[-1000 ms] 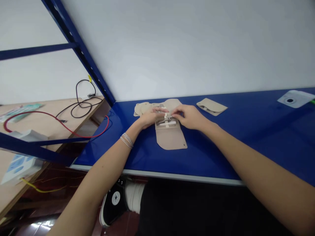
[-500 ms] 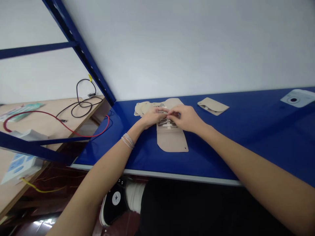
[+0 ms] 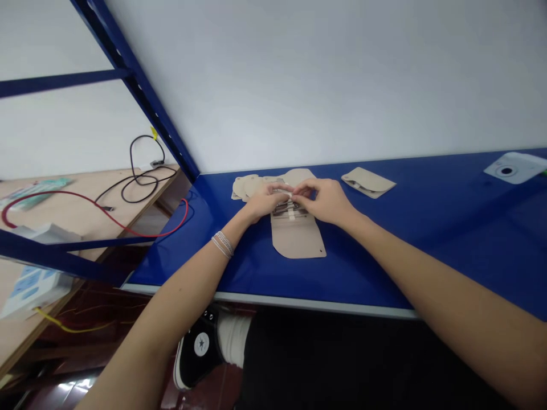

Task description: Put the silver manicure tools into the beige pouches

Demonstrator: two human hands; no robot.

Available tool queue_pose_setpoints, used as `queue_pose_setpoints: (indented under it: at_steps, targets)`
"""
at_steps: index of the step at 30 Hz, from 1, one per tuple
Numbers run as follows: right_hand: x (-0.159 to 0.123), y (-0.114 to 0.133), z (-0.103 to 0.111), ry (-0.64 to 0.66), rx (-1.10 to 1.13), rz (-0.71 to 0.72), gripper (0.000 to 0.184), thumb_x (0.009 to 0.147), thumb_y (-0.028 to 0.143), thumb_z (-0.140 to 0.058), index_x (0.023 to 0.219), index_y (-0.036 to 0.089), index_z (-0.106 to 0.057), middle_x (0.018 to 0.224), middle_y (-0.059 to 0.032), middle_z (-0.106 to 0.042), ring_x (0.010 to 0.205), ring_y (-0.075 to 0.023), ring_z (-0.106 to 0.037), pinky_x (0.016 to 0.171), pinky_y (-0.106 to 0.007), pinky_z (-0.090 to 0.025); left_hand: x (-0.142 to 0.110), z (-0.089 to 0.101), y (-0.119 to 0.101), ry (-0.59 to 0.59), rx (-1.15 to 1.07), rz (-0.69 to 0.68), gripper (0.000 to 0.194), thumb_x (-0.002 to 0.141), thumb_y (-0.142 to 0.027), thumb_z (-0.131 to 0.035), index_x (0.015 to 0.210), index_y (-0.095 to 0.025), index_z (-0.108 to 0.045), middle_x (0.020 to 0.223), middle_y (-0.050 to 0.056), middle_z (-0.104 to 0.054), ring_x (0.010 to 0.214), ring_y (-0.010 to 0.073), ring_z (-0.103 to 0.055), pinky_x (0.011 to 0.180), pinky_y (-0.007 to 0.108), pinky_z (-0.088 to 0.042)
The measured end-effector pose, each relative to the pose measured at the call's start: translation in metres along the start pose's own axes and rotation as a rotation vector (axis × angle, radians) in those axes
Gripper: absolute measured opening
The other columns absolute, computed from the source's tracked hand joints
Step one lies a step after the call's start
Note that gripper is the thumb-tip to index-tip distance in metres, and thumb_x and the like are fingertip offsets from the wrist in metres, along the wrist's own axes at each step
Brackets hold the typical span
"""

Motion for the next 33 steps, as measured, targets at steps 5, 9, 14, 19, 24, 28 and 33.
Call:
queue_pose_setpoints:
  at_steps: [5, 9, 14, 19, 24, 28, 33]
  targets:
    - [0.000, -0.001, -0.004, 0.016, 0.035, -0.015, 0.010, 0.073, 0.024, -0.069, 0.080, 0.018, -0.072, 0.073, -0.0028, -0.072, 0.065, -0.0166, -0.064, 0.064, -0.027, -0.048, -0.001, -0.001, -0.001, 0.013, 0.013, -0.013, 0.031, 0.074, -0.021, -0.064, 0.104, -0.012, -0.067, 0.077, 0.003, -0.066, 0.068, 0.0130, -0.060, 0.064, 0.024, -0.045]
    - [-0.001, -0.002, -0.004, -0.017, 0.061, -0.004, 0.011, 0.073, 0.025, -0.070, 0.081, 0.017, -0.072, 0.073, -0.0029, -0.071, 0.065, -0.0164, -0.064, 0.065, -0.027, -0.048, -0.001, -0.002, -0.002, 0.031, -0.020, -0.040, 0.031, 0.074, -0.021, -0.064, 0.104, -0.012, -0.066, 0.080, 0.004, -0.067, 0.072, 0.0144, -0.061, 0.068, 0.026, -0.047]
    - [-0.002, -0.003, -0.005, -0.042, 0.086, -0.001, 0.011, 0.072, 0.026, -0.071, 0.080, 0.019, -0.073, 0.070, -0.0016, -0.071, 0.062, -0.0161, -0.062, 0.062, -0.027, -0.047, -0.001, -0.003, -0.003, 0.023, -0.031, -0.027, 0.032, 0.073, -0.021, -0.065, 0.103, -0.011, -0.066, 0.078, 0.004, -0.067, 0.070, 0.0142, -0.060, 0.068, 0.026, -0.046]
    - [0.000, -0.003, 0.002, -0.078, 0.096, -0.011, 0.017, 0.073, 0.032, -0.071, 0.084, 0.018, -0.074, 0.076, -0.0035, -0.073, 0.064, -0.0166, -0.063, 0.064, -0.028, -0.049, -0.003, 0.001, -0.009, -0.018, -0.011, -0.070, 0.030, 0.073, -0.026, -0.066, 0.099, -0.012, -0.067, 0.081, 0.005, -0.067, 0.072, 0.0151, -0.061, 0.068, 0.026, -0.047]
    - [0.005, -0.026, 0.015, -0.192, 0.001, -0.114, 0.018, 0.076, 0.028, -0.065, 0.086, 0.016, -0.072, 0.080, -0.0062, -0.072, 0.065, -0.0180, -0.063, 0.067, -0.032, -0.050, -0.004, 0.013, -0.012, -0.110, 0.166, -0.038, 0.028, 0.074, -0.026, -0.061, 0.097, -0.012, -0.069, 0.067, 0.002, -0.062, 0.059, 0.0115, -0.055, 0.062, 0.024, -0.045]
    - [0.009, -0.047, 0.014, -0.162, -0.080, -0.173, 0.017, 0.074, 0.024, -0.064, 0.087, 0.016, -0.072, 0.079, -0.0059, -0.071, 0.065, -0.0186, -0.062, 0.070, -0.035, -0.050, -0.003, 0.016, -0.013, -0.123, 0.288, -0.057, 0.028, 0.074, -0.026, -0.059, 0.095, -0.013, -0.069, 0.077, 0.004, -0.065, 0.065, 0.0124, -0.058, 0.065, 0.024, -0.047]
    - [0.008, -0.044, 0.004, -0.044, -0.104, -0.108, 0.023, 0.073, 0.021, -0.066, 0.095, 0.017, -0.073, 0.088, -0.0064, -0.070, 0.069, -0.0180, -0.060, 0.072, -0.034, -0.050, -0.003, 0.013, -0.014, -0.092, 0.259, -0.080, 0.026, 0.073, -0.023, -0.060, 0.095, -0.012, -0.069, 0.086, 0.006, -0.067, 0.070, 0.0131, -0.060, 0.065, 0.024, -0.048]
Point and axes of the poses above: each hand's wrist, its own x-axis towards the middle knuckle, its own z-axis out of the back of the hand, y = z × x, the point moved 6 cm from there along x, towards the middle knuckle
